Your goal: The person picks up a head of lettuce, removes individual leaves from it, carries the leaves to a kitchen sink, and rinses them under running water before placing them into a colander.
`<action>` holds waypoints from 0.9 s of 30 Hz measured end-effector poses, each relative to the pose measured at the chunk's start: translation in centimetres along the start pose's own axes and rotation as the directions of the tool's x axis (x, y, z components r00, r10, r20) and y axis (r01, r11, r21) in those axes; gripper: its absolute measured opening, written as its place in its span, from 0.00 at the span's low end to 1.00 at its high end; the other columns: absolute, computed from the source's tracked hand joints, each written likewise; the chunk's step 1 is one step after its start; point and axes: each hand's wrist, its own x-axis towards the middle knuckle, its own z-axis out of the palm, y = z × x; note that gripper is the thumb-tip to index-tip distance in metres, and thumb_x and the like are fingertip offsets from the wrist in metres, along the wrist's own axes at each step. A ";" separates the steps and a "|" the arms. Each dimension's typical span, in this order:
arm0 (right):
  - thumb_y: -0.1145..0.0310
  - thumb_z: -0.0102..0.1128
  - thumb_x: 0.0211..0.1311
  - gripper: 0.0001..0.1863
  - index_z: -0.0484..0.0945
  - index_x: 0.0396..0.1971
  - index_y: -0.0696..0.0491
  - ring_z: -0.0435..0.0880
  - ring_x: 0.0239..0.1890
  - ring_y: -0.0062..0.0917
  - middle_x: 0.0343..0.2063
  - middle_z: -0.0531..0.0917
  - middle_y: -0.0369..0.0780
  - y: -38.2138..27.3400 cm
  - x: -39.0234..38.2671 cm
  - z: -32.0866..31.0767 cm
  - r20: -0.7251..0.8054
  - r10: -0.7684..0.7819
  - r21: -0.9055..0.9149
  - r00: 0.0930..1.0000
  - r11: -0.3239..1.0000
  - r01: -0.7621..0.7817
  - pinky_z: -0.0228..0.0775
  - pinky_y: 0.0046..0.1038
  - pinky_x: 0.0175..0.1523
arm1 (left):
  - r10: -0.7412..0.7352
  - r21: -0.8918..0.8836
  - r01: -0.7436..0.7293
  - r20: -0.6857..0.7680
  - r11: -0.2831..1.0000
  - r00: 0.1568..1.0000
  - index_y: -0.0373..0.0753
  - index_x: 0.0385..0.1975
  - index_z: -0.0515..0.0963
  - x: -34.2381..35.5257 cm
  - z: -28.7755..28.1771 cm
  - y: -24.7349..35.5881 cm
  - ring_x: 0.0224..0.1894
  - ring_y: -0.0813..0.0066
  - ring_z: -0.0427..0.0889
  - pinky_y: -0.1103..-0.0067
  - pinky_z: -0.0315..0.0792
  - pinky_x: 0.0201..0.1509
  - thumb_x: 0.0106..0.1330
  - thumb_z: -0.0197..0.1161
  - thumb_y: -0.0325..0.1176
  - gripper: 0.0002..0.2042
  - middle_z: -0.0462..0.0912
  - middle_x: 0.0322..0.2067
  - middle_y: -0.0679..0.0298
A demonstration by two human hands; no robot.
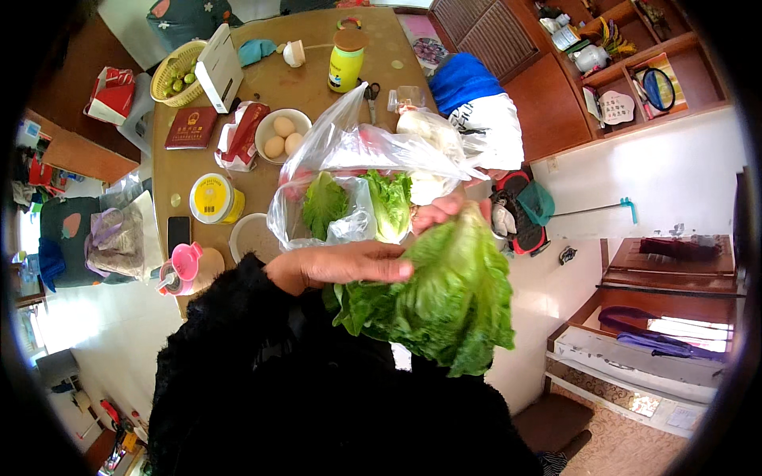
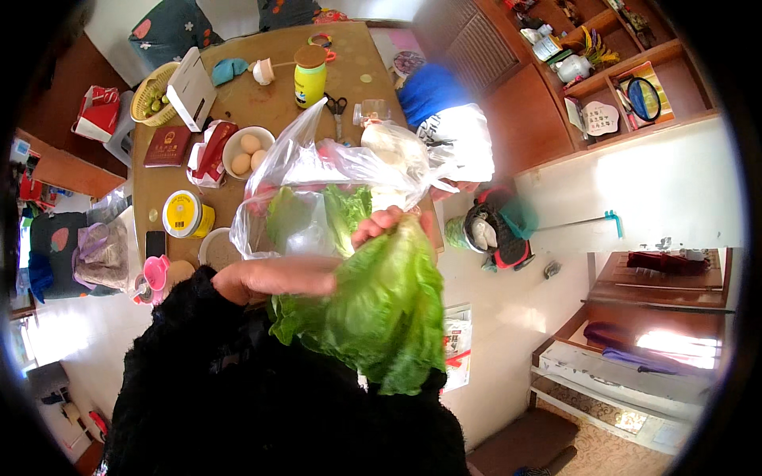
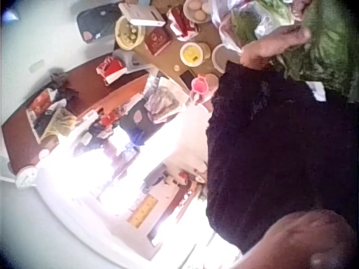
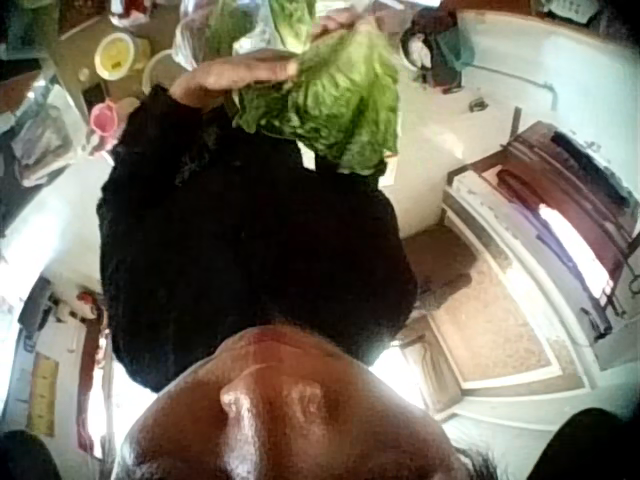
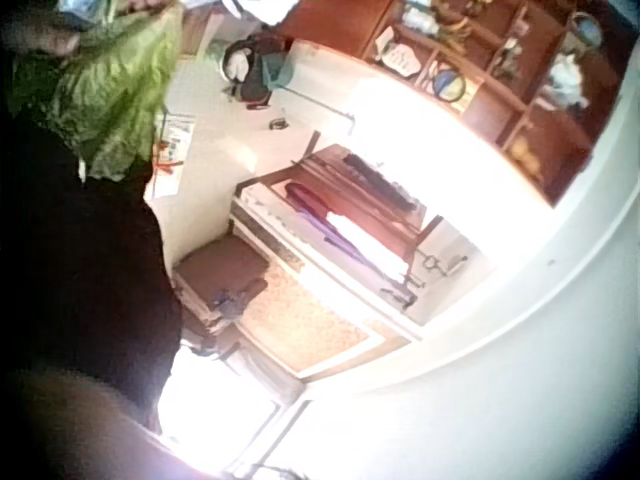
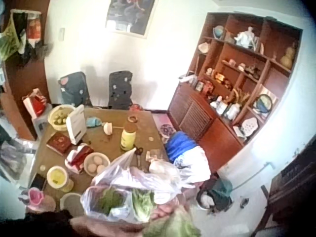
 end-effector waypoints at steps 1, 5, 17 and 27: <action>0.43 0.39 0.66 0.28 0.73 0.37 0.57 0.76 0.45 0.31 0.39 0.78 0.42 -0.4 -1.0 -0.5 -0.167 -0.079 -0.195 0.983 0.980 0.046 0.65 0.37 0.56 | 0.046 0.159 -0.049 0.022 0.986 0.999 0.30 0.57 0.64 1.1 -0.1 -0.6 0.52 0.73 0.70 0.77 0.64 0.57 0.62 0.59 0.49 0.31 0.73 0.51 0.58; 0.42 0.38 0.66 0.33 0.68 0.53 0.58 0.75 0.50 0.31 0.49 0.75 0.43 -0.9 -2.6 2.0 -0.467 -0.081 -0.437 0.880 0.887 -0.150 0.64 0.34 0.59 | 0.243 0.288 -0.187 -0.172 0.939 0.955 0.29 0.50 0.68 1.2 0.9 -2.1 0.46 0.65 0.77 0.73 0.69 0.49 0.56 0.64 0.50 0.30 0.79 0.42 0.53; 0.71 0.66 0.51 0.37 0.58 0.61 0.56 0.73 0.50 0.24 0.49 0.73 0.39 -1.2 -5.5 1.3 -0.521 -0.183 -0.789 0.834 0.475 -0.389 0.66 0.25 0.55 | 0.386 0.705 0.031 -0.425 0.709 0.819 0.32 0.41 0.71 1.6 0.8 -5.0 0.32 0.49 0.79 0.66 0.71 0.35 0.57 0.62 0.50 0.24 0.79 0.27 0.46; 0.70 0.64 0.51 0.39 0.54 0.63 0.57 0.75 0.51 0.30 0.51 0.73 0.43 -2.7 -5.9 2.3 -0.575 0.027 -0.717 0.818 0.466 -0.519 0.68 0.32 0.56 | 0.044 0.662 0.114 -0.216 0.741 0.975 0.37 0.50 0.71 -1.5 -2.3 -2.0 0.43 0.60 0.76 0.71 0.68 0.48 0.64 0.54 0.43 0.19 0.78 0.41 0.50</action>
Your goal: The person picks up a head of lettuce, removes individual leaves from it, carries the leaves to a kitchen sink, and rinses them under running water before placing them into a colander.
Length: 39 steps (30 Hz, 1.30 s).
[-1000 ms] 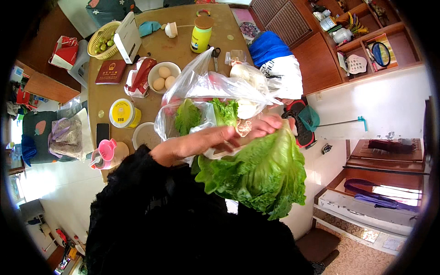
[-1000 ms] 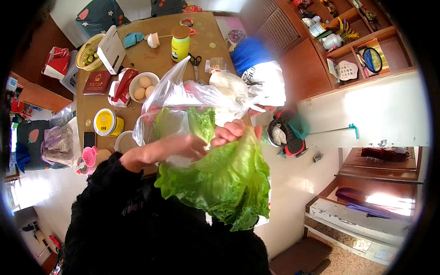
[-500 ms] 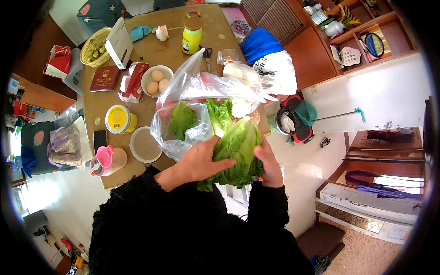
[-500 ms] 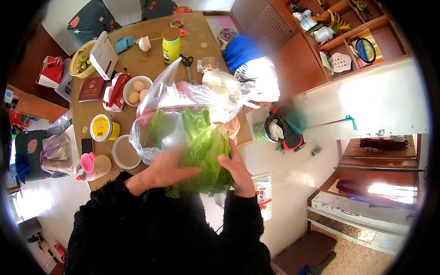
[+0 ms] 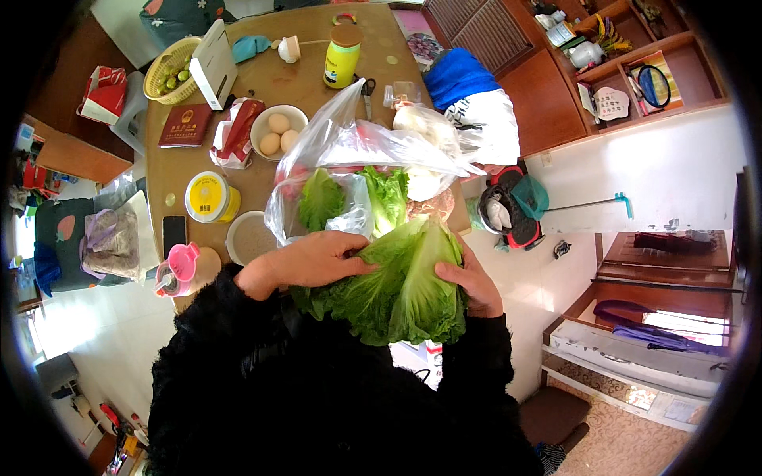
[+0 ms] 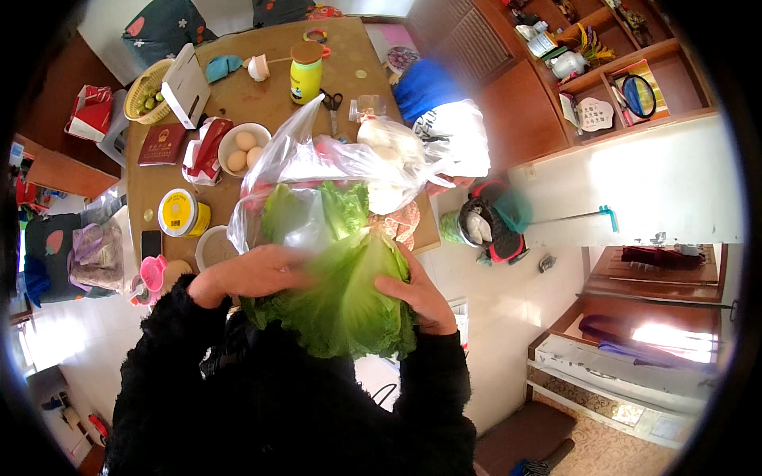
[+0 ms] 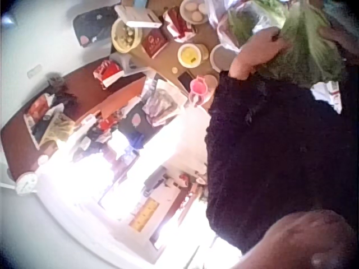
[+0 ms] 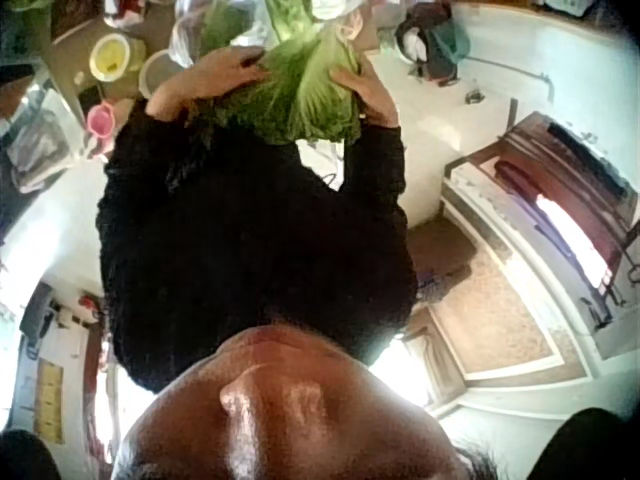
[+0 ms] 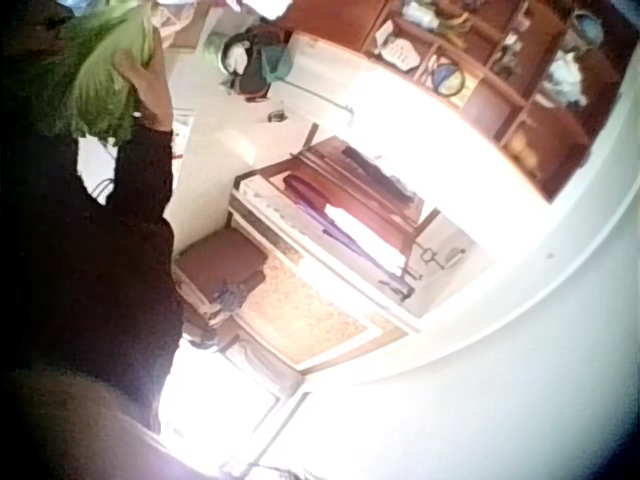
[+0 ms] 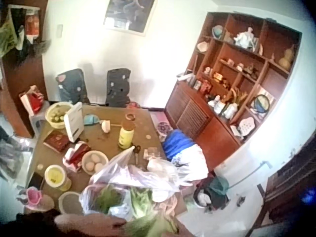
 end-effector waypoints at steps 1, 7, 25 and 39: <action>0.70 0.64 0.50 0.40 0.54 0.63 0.56 0.75 0.51 0.30 0.51 0.72 0.43 -0.3 -0.1 0.2 0.025 0.019 0.031 1.000 0.999 -0.020 0.68 0.32 0.56 | 0.001 0.000 -0.001 0.012 1.000 1.000 0.37 0.50 0.71 -0.1 -0.2 -0.1 0.43 0.61 0.77 0.72 0.68 0.48 0.65 0.53 0.43 0.19 0.78 0.41 0.51; 0.72 0.66 0.50 0.42 0.53 0.64 0.55 0.73 0.53 0.27 0.52 0.71 0.40 -0.9 0.0 0.0 0.112 0.105 0.119 0.988 0.986 -0.119 0.66 0.29 0.57 | 0.027 -0.067 -0.022 0.064 0.997 0.998 0.36 0.52 0.71 -0.5 -0.6 -0.9 0.44 0.72 0.75 0.75 0.68 0.50 0.66 0.52 0.42 0.20 0.79 0.42 0.55; 0.66 0.69 0.44 0.42 0.59 0.59 0.59 0.77 0.49 0.33 0.47 0.75 0.44 -1.4 -3.4 -5.1 0.287 0.078 0.213 0.955 0.966 -0.143 0.68 0.33 0.55 | -0.007 -0.322 -0.042 -0.151 0.946 0.988 0.32 0.38 0.77 -3.8 -4.5 -2.0 0.31 0.85 0.70 0.82 0.67 0.36 0.65 0.57 0.43 0.17 0.77 0.28 0.68; 0.53 0.50 0.64 0.31 0.58 0.60 0.57 0.74 0.53 0.30 0.54 0.71 0.44 0.6 2.0 1.1 -0.031 -0.133 0.265 0.991 0.954 0.137 0.66 0.32 0.58 | -0.113 -0.877 -0.119 -0.192 0.465 0.975 0.30 0.56 0.65 -0.7 1.2 1.4 0.51 0.72 0.74 0.77 0.69 0.53 0.64 0.58 0.45 0.27 0.73 0.50 0.57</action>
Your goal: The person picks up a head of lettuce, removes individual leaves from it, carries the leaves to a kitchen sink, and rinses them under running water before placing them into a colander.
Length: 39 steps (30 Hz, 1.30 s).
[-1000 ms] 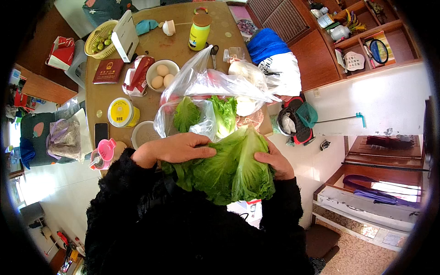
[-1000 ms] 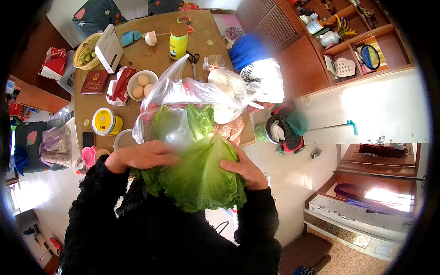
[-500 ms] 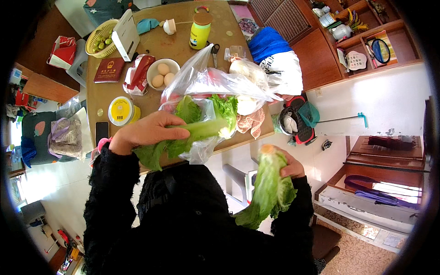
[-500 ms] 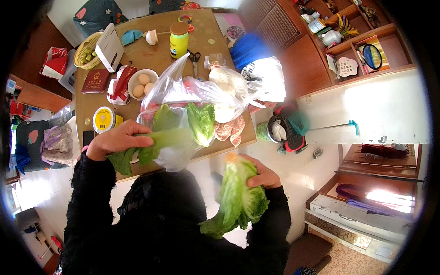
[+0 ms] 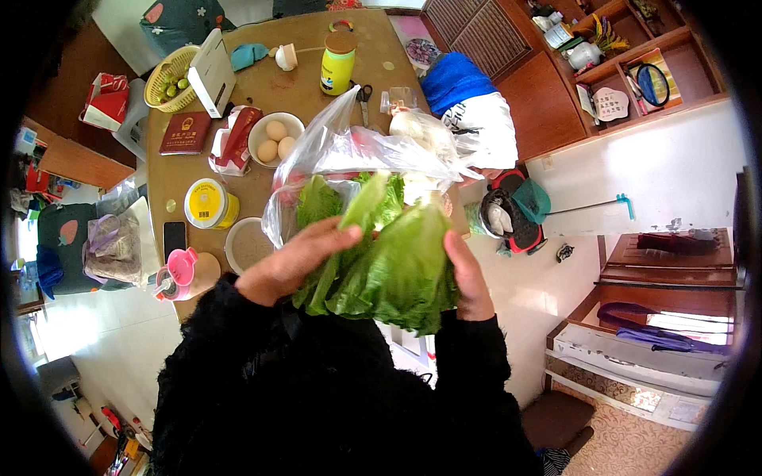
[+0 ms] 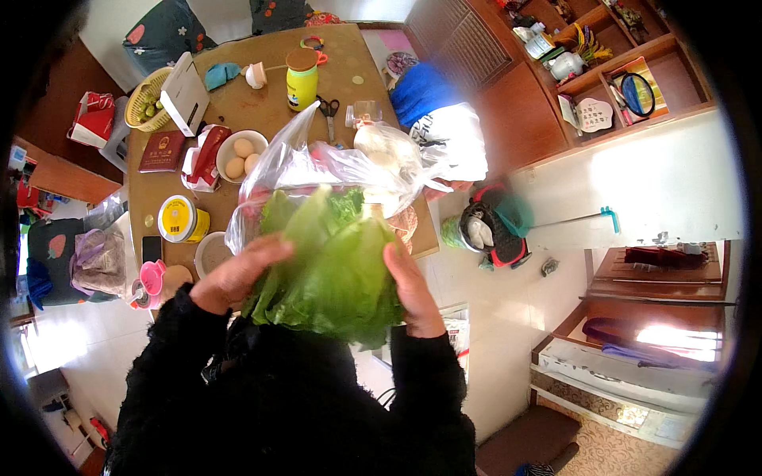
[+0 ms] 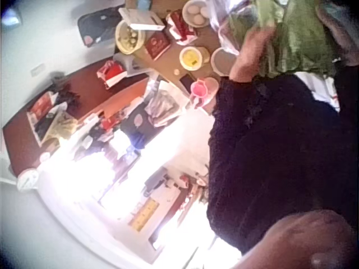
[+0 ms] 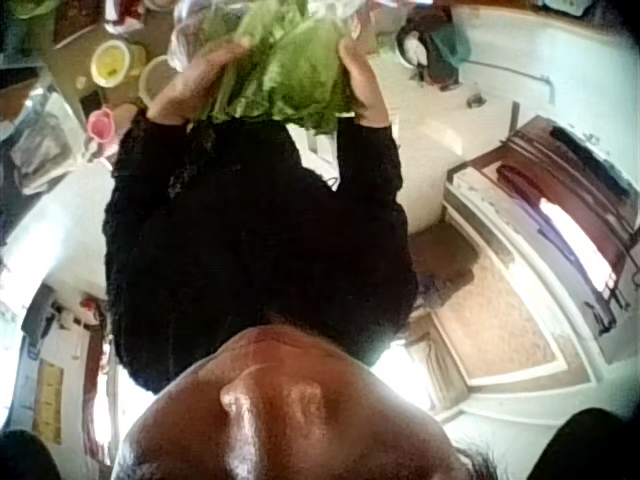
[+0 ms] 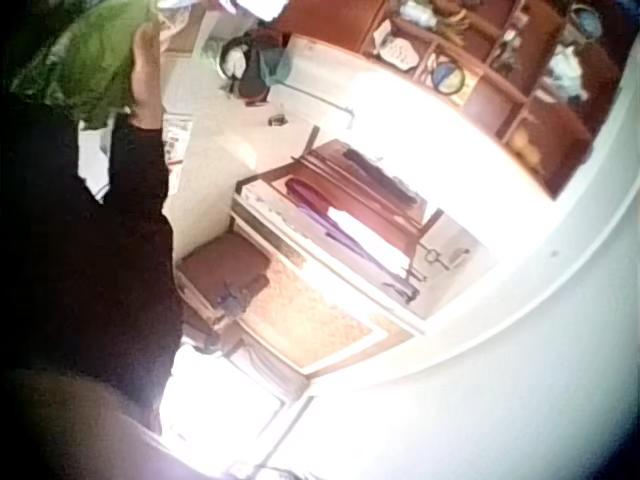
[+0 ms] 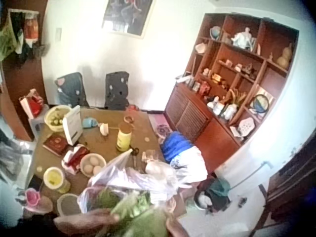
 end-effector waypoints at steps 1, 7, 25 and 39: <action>0.54 0.45 0.67 0.29 0.58 0.61 0.57 0.73 0.54 0.27 0.55 0.70 0.43 0.2 0.6 0.7 0.042 -0.010 -0.059 0.999 0.998 0.013 0.65 0.30 0.58 | 0.035 0.072 -0.037 0.031 0.997 0.999 0.30 0.56 0.64 0.3 0.1 -0.7 0.51 0.72 0.73 0.77 0.69 0.54 0.60 0.62 0.45 0.31 0.72 0.50 0.57; 0.58 0.44 0.69 0.25 0.62 0.59 0.58 0.67 0.55 0.19 0.54 0.70 0.37 -0.9 0.8 1.9 0.085 -0.036 -0.352 0.996 0.934 0.064 0.56 0.23 0.59 | 0.114 0.275 -0.110 0.002 0.955 0.993 0.29 0.56 0.63 1.6 -1.3 -2.7 0.47 0.73 0.74 0.78 0.69 0.53 0.50 0.71 0.34 0.34 0.74 0.47 0.58; 0.55 0.43 0.69 0.20 0.75 0.44 0.56 0.70 0.30 0.14 0.27 0.74 0.30 -3.2 1.3 1.7 0.153 0.007 -0.601 0.988 0.794 0.087 0.64 0.19 0.39 | 0.057 -0.011 -0.056 0.100 0.998 0.993 0.31 0.59 0.60 -0.6 -3.8 -1.6 0.49 0.73 0.74 0.78 0.68 0.54 0.47 0.63 0.33 0.35 0.73 0.49 0.60; 0.50 0.53 0.61 0.37 0.54 0.64 0.55 0.62 0.63 0.27 0.61 0.63 0.39 2.2 1.6 5.7 0.289 -0.076 0.028 0.954 0.997 0.071 0.51 0.31 0.66 | -0.020 -0.557 0.145 0.225 0.818 0.974 0.34 0.57 0.64 -1.2 -6.3 -6.4 0.47 0.70 0.76 0.75 0.72 0.52 0.59 0.56 0.33 0.25 0.75 0.48 0.58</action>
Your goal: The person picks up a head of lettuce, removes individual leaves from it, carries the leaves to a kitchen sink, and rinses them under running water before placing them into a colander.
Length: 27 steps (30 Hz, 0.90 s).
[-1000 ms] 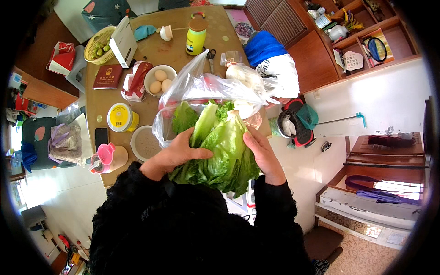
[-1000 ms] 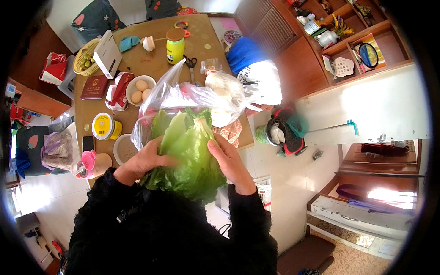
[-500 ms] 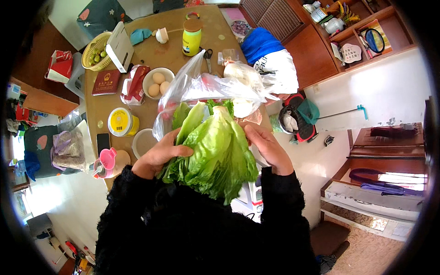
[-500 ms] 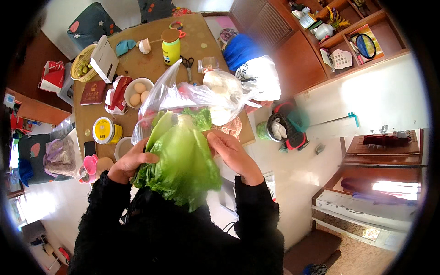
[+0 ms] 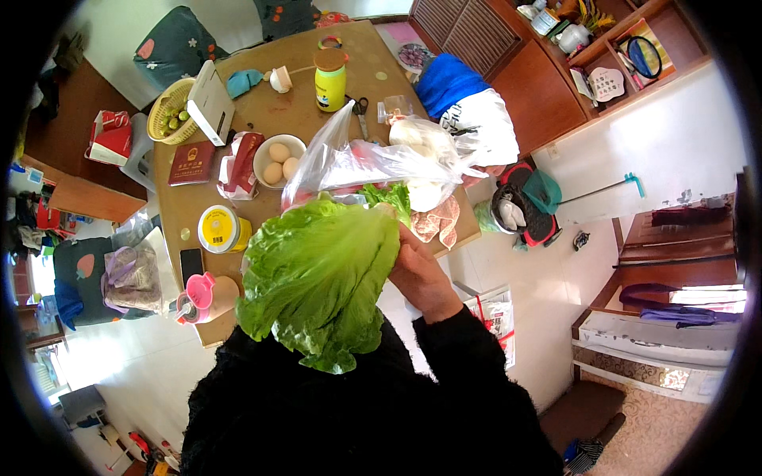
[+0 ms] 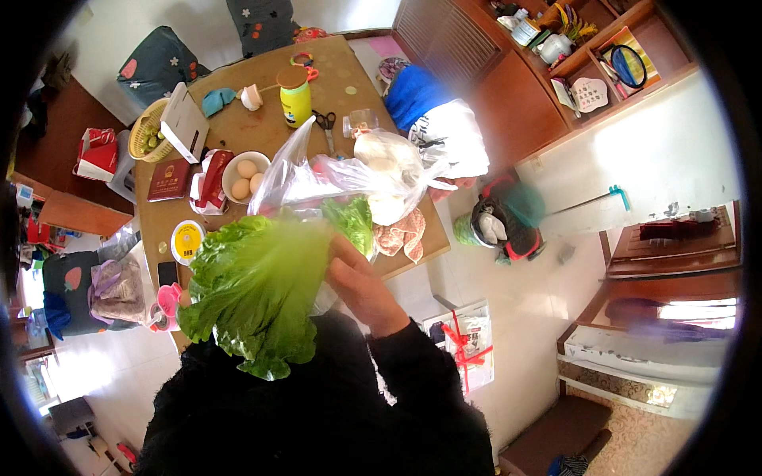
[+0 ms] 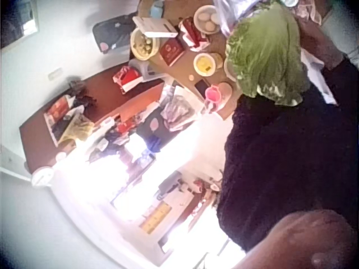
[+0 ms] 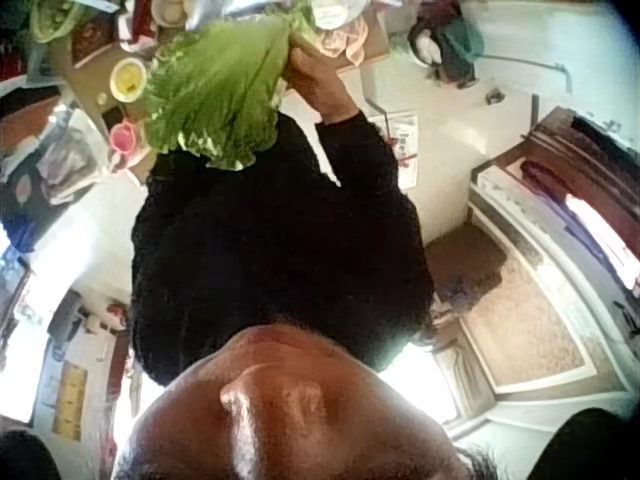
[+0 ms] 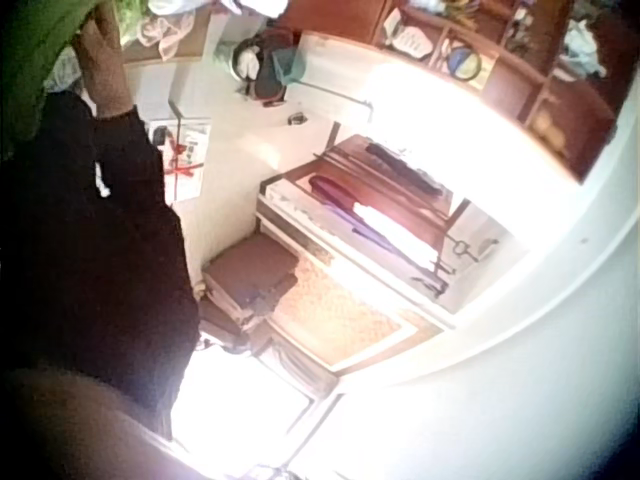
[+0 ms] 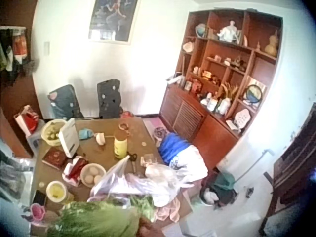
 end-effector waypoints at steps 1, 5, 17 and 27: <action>0.50 0.53 0.62 0.37 0.54 0.64 0.55 0.62 0.63 0.27 0.61 0.64 0.40 0.4 0.1 0.0 -0.037 -0.017 0.010 0.999 1.000 0.017 0.52 0.31 0.65 | 0.007 0.003 -0.007 -0.006 1.000 1.000 0.34 0.56 0.64 0.1 0.3 -0.2 0.47 0.70 0.77 0.75 0.72 0.51 0.59 0.56 0.33 0.24 0.75 0.48 0.58; 0.51 0.50 0.63 0.32 0.58 0.62 0.54 0.69 0.58 0.29 0.57 0.69 0.40 0.9 -0.1 0.0 -0.158 0.074 0.175 0.985 0.983 -0.045 0.63 0.33 0.60 | 0.074 0.026 -0.073 -0.056 0.997 0.996 0.34 0.55 0.65 0.7 1.7 -1.0 0.46 0.71 0.77 0.76 0.72 0.50 0.61 0.54 0.32 0.22 0.76 0.47 0.59; 0.43 0.38 0.65 0.32 0.63 0.59 0.52 0.74 0.53 0.35 0.54 0.72 0.45 3.1 -0.6 -1.5 -0.244 0.144 0.559 0.959 0.829 0.017 0.68 0.36 0.57 | 0.569 0.486 -0.400 -0.272 0.777 0.776 0.36 0.39 0.71 2.9 3.9 -2.4 0.33 0.82 0.76 0.84 0.71 0.37 0.64 0.50 0.26 0.06 0.78 0.33 0.67; 0.56 0.48 0.66 0.25 0.63 0.57 0.57 0.75 0.50 0.27 0.50 0.74 0.43 0.7 -1.7 -2.6 -0.276 0.145 0.181 0.950 0.979 -0.097 0.69 0.31 0.55 | 0.550 0.567 -0.345 -0.239 0.748 0.800 0.34 0.58 0.61 2.0 5.6 2.2 0.48 0.71 0.72 0.75 0.67 0.54 0.62 0.42 0.30 0.22 0.71 0.50 0.58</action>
